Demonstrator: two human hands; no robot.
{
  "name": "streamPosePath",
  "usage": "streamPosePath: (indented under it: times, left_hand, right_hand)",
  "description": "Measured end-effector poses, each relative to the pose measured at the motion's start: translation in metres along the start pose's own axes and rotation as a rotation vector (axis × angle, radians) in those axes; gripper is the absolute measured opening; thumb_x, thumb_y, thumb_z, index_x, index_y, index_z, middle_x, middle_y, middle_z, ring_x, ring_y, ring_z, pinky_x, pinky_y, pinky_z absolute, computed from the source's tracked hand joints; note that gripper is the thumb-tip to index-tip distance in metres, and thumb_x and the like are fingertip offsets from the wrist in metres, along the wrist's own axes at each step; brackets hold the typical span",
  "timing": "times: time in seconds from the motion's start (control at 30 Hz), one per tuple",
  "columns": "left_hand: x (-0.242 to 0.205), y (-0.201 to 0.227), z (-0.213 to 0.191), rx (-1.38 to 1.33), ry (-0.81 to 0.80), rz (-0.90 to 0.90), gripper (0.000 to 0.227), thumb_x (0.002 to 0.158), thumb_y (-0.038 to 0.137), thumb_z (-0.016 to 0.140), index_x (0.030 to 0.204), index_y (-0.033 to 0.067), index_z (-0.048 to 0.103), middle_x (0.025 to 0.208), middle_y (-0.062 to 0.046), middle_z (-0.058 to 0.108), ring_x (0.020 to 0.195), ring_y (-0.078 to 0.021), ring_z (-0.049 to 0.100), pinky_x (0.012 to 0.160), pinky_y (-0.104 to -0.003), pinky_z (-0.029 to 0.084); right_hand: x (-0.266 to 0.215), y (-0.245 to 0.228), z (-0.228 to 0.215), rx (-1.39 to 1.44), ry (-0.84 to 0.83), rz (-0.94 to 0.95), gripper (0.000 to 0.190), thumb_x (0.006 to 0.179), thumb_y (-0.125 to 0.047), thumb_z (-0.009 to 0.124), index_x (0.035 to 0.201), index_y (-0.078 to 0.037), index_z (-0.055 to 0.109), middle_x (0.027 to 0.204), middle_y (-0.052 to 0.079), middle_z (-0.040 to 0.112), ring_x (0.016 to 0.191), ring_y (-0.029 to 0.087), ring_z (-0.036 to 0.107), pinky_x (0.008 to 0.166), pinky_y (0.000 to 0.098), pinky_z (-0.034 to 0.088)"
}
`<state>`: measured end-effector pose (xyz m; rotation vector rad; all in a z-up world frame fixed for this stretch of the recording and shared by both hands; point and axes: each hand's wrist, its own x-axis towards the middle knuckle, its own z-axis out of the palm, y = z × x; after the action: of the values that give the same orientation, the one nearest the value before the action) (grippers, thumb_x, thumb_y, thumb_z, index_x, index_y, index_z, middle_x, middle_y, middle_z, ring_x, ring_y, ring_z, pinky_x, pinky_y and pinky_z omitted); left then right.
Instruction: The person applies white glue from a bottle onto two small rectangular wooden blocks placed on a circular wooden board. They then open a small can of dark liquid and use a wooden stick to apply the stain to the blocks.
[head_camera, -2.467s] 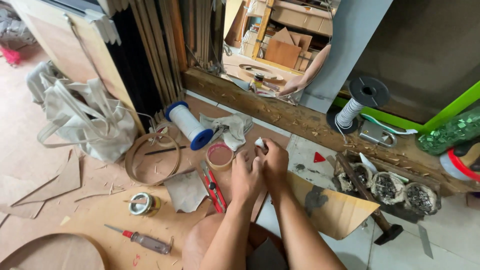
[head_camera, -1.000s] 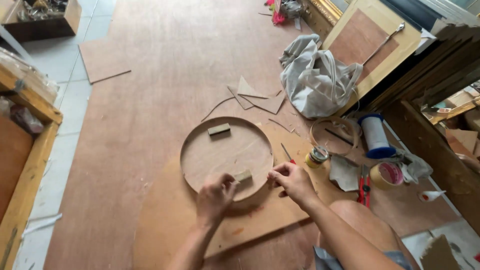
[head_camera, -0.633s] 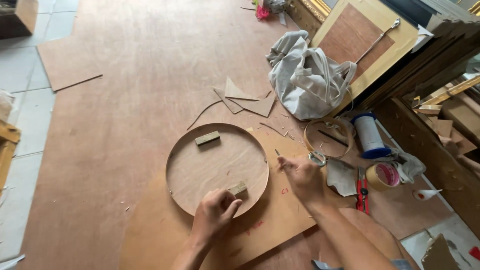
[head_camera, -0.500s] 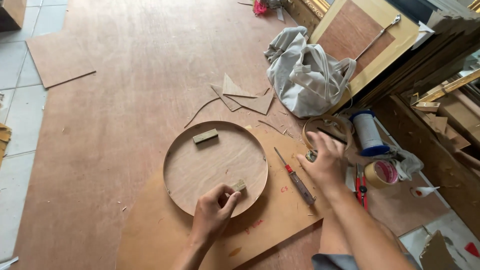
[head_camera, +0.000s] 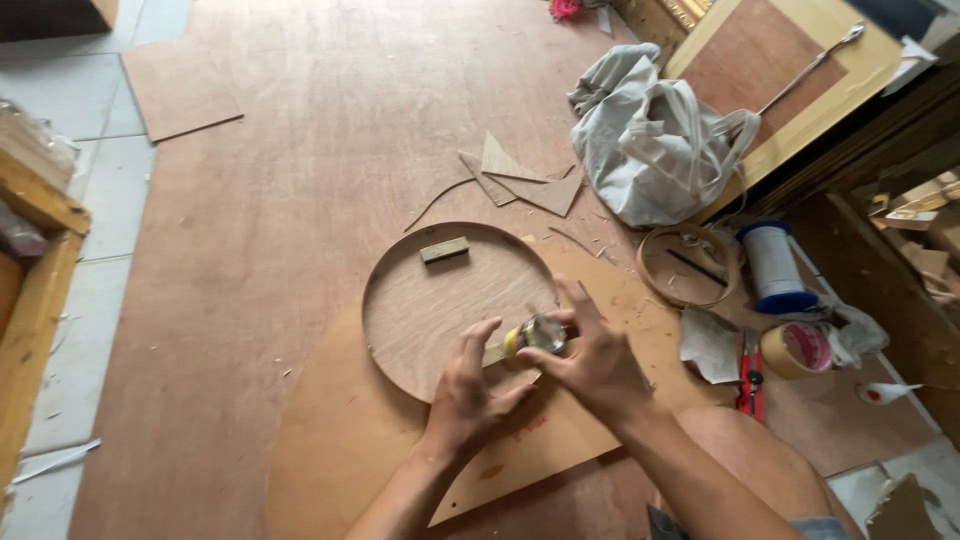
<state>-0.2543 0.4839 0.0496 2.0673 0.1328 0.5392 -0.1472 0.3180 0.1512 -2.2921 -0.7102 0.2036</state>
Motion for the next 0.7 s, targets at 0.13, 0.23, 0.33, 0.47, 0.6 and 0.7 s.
streamPosePath:
  times: [0.13, 0.23, 0.33, 0.47, 0.6, 0.7]
  left_hand:
    - [-0.005, 0.008, -0.005, -0.042, 0.056, -0.096, 0.058, 0.09, 0.024, 0.082, 0.145, 0.0109, 0.068, 0.134, -0.011, 0.083, 0.115, -0.0307, 0.081, 0.091, -0.042, 0.065]
    - [-0.008, -0.003, -0.001, -0.072, 0.062, -0.145, 0.055, 0.086, 0.009, 0.076, 0.14, 0.0146, 0.071, 0.123, -0.007, 0.087, 0.101, -0.0261, 0.084, 0.081, -0.037, 0.065]
    - [-0.006, -0.01, 0.006, -0.065, 0.23, -0.104, 0.058, 0.073, 0.02, 0.094, 0.129, 0.017, 0.078, 0.105, -0.013, 0.079, 0.103, -0.0368, 0.081, 0.089, -0.047, 0.069]
    - [-0.002, -0.008, 0.005, -0.022, 0.228, -0.096, 0.052, 0.072, 0.028, 0.097, 0.12, 0.022, 0.08, 0.1, -0.004, 0.08, 0.1, -0.028, 0.081, 0.09, -0.042, 0.066]
    - [-0.001, 0.01, -0.007, -0.003, 0.195, -0.124, 0.057, 0.068, 0.03, 0.103, 0.119, 0.0198, 0.079, 0.101, -0.004, 0.081, 0.1, -0.0286, 0.08, 0.09, -0.043, 0.066]
    - [-0.002, 0.003, -0.007, 0.067, 0.164, -0.09, 0.063, 0.065, 0.027, 0.105, 0.123, 0.0217, 0.08, 0.103, -0.005, 0.08, 0.102, -0.0302, 0.08, 0.09, -0.046, 0.066]
  right_hand:
    - [-0.011, 0.003, 0.033, 0.002, 0.008, -0.15, 0.114, 0.075, -0.047, 0.102, 0.17, -0.02, 0.046, 0.126, 0.004, 0.086, 0.109, 0.021, 0.084, 0.09, 0.0332, 0.066]
    - [-0.013, 0.001, 0.036, 0.003, -0.022, -0.147, 0.102, 0.08, -0.047, 0.097, 0.167, -0.021, 0.05, 0.137, 0.004, 0.081, 0.11, 0.022, 0.082, 0.09, 0.037, 0.064]
    - [-0.014, 0.003, 0.035, 0.041, 0.06, -0.154, 0.089, 0.082, -0.043, 0.095, 0.163, -0.024, 0.062, 0.125, 0.011, 0.086, 0.104, 0.032, 0.085, 0.088, 0.0449, 0.067]
    - [-0.012, 0.008, 0.033, 0.017, 0.136, -0.191, 0.066, 0.088, -0.043, 0.089, 0.151, -0.03, 0.073, 0.117, 0.003, 0.088, 0.102, 0.025, 0.084, 0.089, 0.0415, 0.065]
    - [-0.01, 0.009, 0.029, -0.022, 0.142, -0.156, 0.051, 0.09, -0.038, 0.089, 0.14, -0.039, 0.08, 0.099, -0.007, 0.09, 0.087, 0.015, 0.082, 0.083, 0.0324, 0.065]
    - [-0.007, -0.001, 0.024, 0.099, 0.028, 0.086, 0.055, 0.084, -0.029, 0.092, 0.138, -0.036, 0.081, 0.09, -0.005, 0.09, 0.073, 0.009, 0.076, 0.07, 0.0268, 0.063]
